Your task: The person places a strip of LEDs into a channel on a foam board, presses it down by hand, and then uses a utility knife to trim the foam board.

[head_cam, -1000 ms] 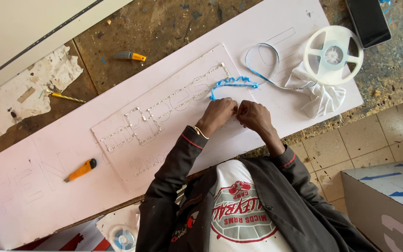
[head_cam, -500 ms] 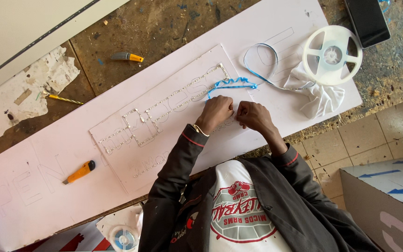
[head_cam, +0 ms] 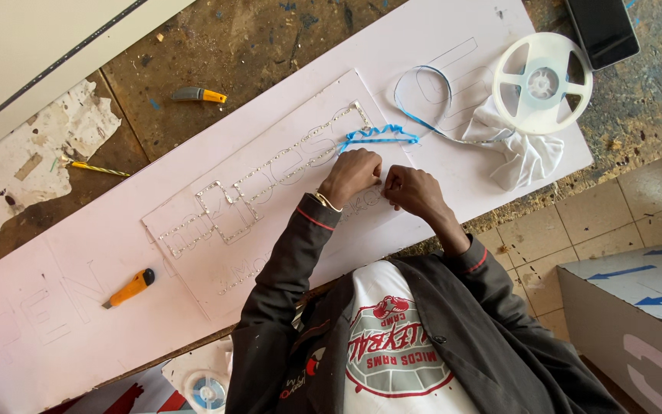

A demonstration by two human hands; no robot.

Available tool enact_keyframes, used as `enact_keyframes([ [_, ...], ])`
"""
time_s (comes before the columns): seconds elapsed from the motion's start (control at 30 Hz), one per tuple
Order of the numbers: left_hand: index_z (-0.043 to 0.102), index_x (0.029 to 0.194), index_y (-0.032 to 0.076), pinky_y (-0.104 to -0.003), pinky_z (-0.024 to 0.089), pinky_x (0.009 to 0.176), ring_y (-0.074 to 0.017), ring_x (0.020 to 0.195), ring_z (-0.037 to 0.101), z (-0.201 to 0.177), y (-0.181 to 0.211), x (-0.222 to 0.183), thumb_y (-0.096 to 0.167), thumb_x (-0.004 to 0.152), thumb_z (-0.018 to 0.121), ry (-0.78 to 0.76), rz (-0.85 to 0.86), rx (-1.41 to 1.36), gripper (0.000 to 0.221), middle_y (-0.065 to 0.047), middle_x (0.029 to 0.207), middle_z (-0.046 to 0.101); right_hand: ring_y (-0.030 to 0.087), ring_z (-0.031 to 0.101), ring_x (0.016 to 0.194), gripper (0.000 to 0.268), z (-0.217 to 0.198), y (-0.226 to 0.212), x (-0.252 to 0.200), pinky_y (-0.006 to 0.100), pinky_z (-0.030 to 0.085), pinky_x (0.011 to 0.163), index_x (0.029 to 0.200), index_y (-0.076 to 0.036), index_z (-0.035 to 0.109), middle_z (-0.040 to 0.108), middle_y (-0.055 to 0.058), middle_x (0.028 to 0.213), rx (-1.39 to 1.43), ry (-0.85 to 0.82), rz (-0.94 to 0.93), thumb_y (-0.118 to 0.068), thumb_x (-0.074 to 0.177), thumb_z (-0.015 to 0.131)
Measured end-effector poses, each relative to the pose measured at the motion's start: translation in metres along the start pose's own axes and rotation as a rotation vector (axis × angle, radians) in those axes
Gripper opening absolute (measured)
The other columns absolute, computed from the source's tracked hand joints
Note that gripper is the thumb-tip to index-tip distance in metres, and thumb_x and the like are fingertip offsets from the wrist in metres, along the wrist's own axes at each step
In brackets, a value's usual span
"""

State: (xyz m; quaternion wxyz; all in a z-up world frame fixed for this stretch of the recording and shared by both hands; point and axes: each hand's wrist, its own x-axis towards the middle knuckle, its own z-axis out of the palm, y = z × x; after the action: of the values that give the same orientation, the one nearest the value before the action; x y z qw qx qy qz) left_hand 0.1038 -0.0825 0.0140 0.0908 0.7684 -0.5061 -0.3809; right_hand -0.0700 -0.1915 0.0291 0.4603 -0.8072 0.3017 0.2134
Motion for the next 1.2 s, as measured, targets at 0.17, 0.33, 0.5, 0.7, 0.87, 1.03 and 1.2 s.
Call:
enact_keyframes([
  [0.17, 0.079, 0.085, 0.012, -0.065, 0.063, 0.088, -0.0511, 0.095, 0.082, 0.004, -0.011, -0.015, 0.025, 0.093, 0.088, 0.094, 0.076, -0.039, 0.018, -0.016, 0.086, 0.083, 0.020, 0.083, 0.073, 0.019, -0.003, -0.009, -0.013, 0.043, 0.059, 0.093, 0.111, -0.020, 0.074, 0.085, -0.003, 0.079, 0.034, -0.006, -0.006, -0.032, 0.098, 0.081],
  [0.33, 0.075, 0.084, 0.017, -0.057, 0.058, 0.097, -0.0386, 0.095, 0.083, 0.023, -0.018, -0.007, 0.029, 0.094, 0.089, 0.179, 0.100, 0.041, 0.022, -0.005, 0.083, 0.081, 0.022, 0.084, 0.078, 0.020, -0.002, -0.020, -0.023, 0.045, 0.059, 0.094, 0.115, -0.017, 0.074, 0.086, -0.001, 0.084, 0.074, 0.012, -0.006, -0.035, 0.107, 0.076],
  [0.5, 0.055, 0.125, 0.025, -0.055, 0.057, 0.097, -0.0375, 0.093, 0.083, 0.027, -0.024, -0.006, 0.039, 0.089, 0.091, 0.248, 0.053, 0.195, 0.052, -0.010, 0.087, 0.082, 0.025, 0.081, 0.071, 0.021, 0.019, -0.009, -0.014, 0.047, 0.060, 0.092, 0.118, -0.022, 0.067, 0.080, -0.009, 0.069, -0.085, 0.143, 0.014, -0.036, 0.105, 0.074],
  [0.7, 0.071, 0.103, 0.018, -0.057, 0.053, 0.105, -0.0399, 0.100, 0.082, -0.024, -0.042, -0.026, 0.053, 0.087, 0.093, 0.243, 0.096, 0.175, 0.045, -0.012, 0.089, 0.083, 0.024, 0.080, 0.070, 0.015, 0.033, 0.004, -0.011, 0.046, 0.061, 0.088, 0.115, -0.031, 0.068, 0.077, -0.013, 0.066, -0.134, 0.232, -0.012, -0.037, 0.103, 0.074],
  [0.87, 0.077, 0.099, 0.017, -0.055, 0.056, 0.104, -0.0389, 0.101, 0.082, -0.047, -0.056, -0.059, 0.031, 0.101, 0.086, 0.258, 0.119, 0.094, 0.017, -0.012, 0.092, 0.084, 0.024, 0.081, 0.073, 0.012, 0.042, 0.007, -0.027, 0.044, 0.062, 0.087, 0.116, -0.039, 0.075, 0.077, -0.011, 0.067, -0.072, 0.329, -0.071, -0.039, 0.105, 0.072],
  [1.03, 0.082, 0.101, 0.018, -0.052, 0.054, 0.110, -0.0346, 0.104, 0.080, -0.015, -0.079, -0.061, 0.034, 0.102, 0.084, 0.278, 0.096, 0.156, 0.016, -0.011, 0.094, 0.084, 0.026, 0.081, 0.076, 0.018, 0.058, 0.024, -0.022, 0.044, 0.064, 0.084, 0.123, -0.041, 0.081, 0.081, -0.007, 0.075, -0.091, 0.436, -0.180, -0.036, 0.109, 0.071],
  [1.2, 0.078, 0.106, 0.021, -0.050, 0.053, 0.111, -0.0278, 0.105, 0.080, 0.012, -0.084, -0.046, 0.037, 0.107, 0.078, 0.361, 0.027, 0.106, 0.016, -0.005, 0.095, 0.082, 0.034, 0.082, 0.090, 0.023, 0.060, 0.007, -0.035, 0.055, 0.066, 0.083, 0.127, -0.034, 0.082, 0.082, 0.001, 0.095, -0.075, 0.553, -0.249, -0.039, 0.106, 0.078],
])
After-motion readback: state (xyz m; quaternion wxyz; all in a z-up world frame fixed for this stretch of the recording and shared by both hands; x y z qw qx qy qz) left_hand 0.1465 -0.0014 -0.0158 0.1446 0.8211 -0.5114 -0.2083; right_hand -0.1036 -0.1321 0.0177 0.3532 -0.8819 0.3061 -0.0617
